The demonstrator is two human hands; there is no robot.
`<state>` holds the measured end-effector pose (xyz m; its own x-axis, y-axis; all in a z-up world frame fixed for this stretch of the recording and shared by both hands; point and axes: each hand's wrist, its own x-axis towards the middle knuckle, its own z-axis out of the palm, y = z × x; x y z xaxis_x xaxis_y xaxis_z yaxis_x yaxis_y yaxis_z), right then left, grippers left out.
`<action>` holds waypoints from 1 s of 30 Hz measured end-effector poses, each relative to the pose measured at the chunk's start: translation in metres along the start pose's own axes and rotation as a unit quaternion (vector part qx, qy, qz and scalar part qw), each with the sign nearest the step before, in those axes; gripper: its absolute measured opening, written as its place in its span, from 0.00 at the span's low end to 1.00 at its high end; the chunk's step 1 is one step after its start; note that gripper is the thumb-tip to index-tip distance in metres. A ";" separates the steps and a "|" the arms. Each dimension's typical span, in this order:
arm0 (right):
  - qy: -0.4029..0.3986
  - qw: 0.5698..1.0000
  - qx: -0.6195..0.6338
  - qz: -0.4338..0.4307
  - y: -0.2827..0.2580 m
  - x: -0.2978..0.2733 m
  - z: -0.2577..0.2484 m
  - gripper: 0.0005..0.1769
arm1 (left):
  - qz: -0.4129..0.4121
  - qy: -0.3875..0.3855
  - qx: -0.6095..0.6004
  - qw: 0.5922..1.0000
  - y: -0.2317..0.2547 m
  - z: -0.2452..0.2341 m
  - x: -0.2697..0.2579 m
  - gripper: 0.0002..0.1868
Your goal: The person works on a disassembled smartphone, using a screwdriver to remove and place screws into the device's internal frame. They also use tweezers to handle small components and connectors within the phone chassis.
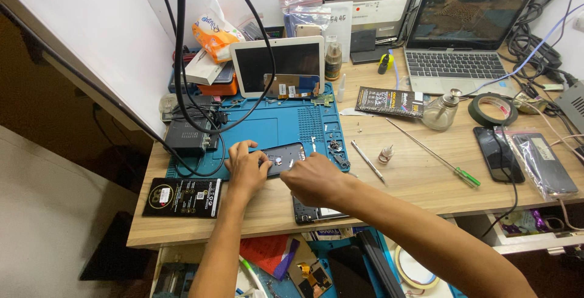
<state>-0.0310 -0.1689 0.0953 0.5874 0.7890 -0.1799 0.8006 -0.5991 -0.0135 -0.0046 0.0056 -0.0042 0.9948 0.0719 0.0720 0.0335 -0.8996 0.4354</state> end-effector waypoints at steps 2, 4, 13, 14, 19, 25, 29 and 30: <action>0.015 1.000 -0.014 0.001 0.001 0.000 0.004 0.10 | 0.000 -0.011 0.005 1.000 -0.002 0.004 0.003 0.05; 0.031 0.999 -0.030 0.001 0.001 -0.001 0.003 0.11 | 0.000 -0.020 0.009 1.000 -0.004 0.008 0.006 0.05; -0.011 0.997 0.076 0.001 -0.006 -0.010 -0.014 0.11 | 0.052 -0.003 0.003 0.999 -0.006 0.008 0.005 0.06; 0.003 1.000 0.016 -0.007 -0.003 -0.007 -0.007 0.09 | 0.057 0.000 0.002 0.998 -0.005 0.007 0.004 0.07; -0.017 0.997 0.076 0.024 -0.002 -0.010 -0.013 0.14 | 0.078 0.003 0.026 0.997 -0.005 0.000 0.002 0.08; -0.026 0.996 0.079 0.013 0.001 -0.010 -0.007 0.13 | 0.091 0.001 0.009 0.996 -0.003 -0.004 -0.002 0.03; 0.012 1.000 0.013 -0.010 0.006 -0.006 0.002 0.09 | 0.081 0.008 0.009 0.997 0.000 -0.006 -0.008 0.07; 0.026 1.000 -0.011 -0.011 0.007 -0.004 0.006 0.10 | 0.081 0.013 0.017 0.996 0.000 -0.006 -0.008 0.08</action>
<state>-0.0285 -0.1769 0.0903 0.5753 0.8079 -0.1277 0.8149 -0.5795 0.0047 -0.0136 0.0078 0.0004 0.9846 -0.0659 0.1618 -0.1245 -0.9143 0.3854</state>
